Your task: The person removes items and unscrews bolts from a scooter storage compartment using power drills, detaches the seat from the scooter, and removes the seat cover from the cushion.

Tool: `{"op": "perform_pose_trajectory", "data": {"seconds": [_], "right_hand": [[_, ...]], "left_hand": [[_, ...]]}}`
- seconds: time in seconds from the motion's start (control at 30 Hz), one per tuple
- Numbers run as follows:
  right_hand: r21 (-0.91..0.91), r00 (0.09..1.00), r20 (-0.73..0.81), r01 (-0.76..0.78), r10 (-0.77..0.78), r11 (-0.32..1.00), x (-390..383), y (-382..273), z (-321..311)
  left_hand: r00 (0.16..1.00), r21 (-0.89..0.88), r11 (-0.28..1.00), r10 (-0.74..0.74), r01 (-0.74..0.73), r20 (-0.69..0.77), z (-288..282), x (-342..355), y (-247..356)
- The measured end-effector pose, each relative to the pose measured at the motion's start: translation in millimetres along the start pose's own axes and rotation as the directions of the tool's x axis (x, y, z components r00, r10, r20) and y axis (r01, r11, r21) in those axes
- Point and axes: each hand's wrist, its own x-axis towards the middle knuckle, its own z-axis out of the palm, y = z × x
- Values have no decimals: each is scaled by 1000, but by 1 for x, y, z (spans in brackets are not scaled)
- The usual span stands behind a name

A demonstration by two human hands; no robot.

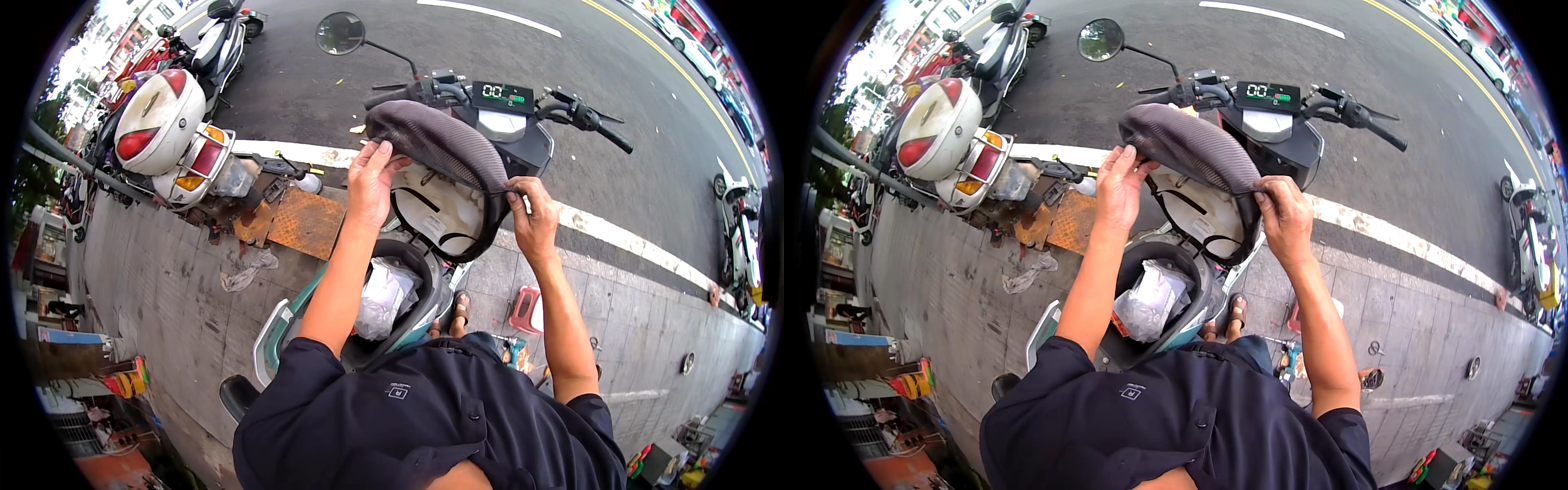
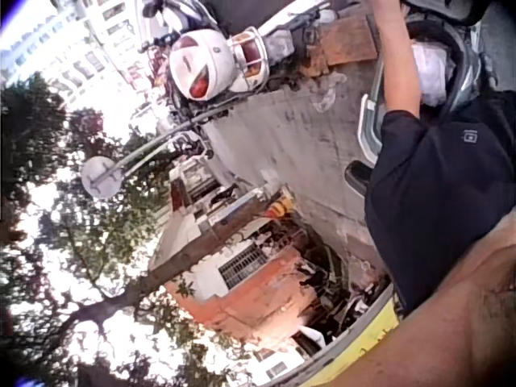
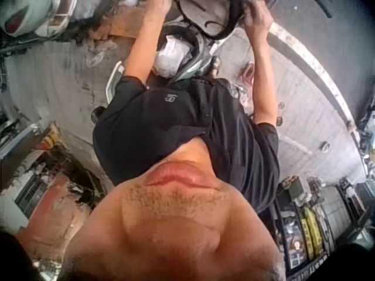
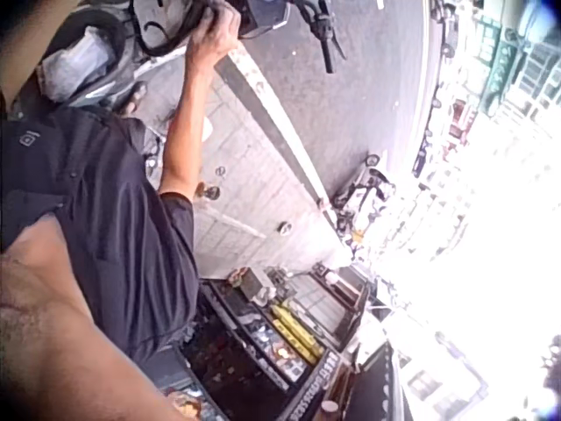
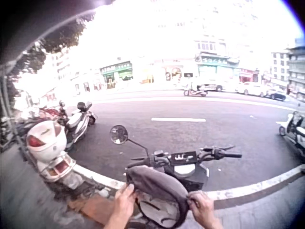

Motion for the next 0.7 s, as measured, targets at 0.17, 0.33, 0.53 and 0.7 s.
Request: {"op": "perform_pose_trajectory", "data": {"seconds": [0.17, 0.33, 0.53, 0.7], "right_hand": [[29, 987, -76, -140, 141, 990, -11, -6, 3], [78, 962, -64, -261, 266, 962, -7, 5, 22], [264, 967, -134, -175, 216, 949, 1, 23, 22], [210, 960, 82, -279, 267, 937, 13, 4, 4]], "left_hand": [[994, 414, 909, -84, 49, 66, -4, -27, 0], [826, 879, 109, 413, -464, 384, -14, -21, 2], [599, 697, -320, 357, -642, 717, -1, 26, 7], [551, 622, -347, 289, -702, 783, 1, 53, 1]]}}
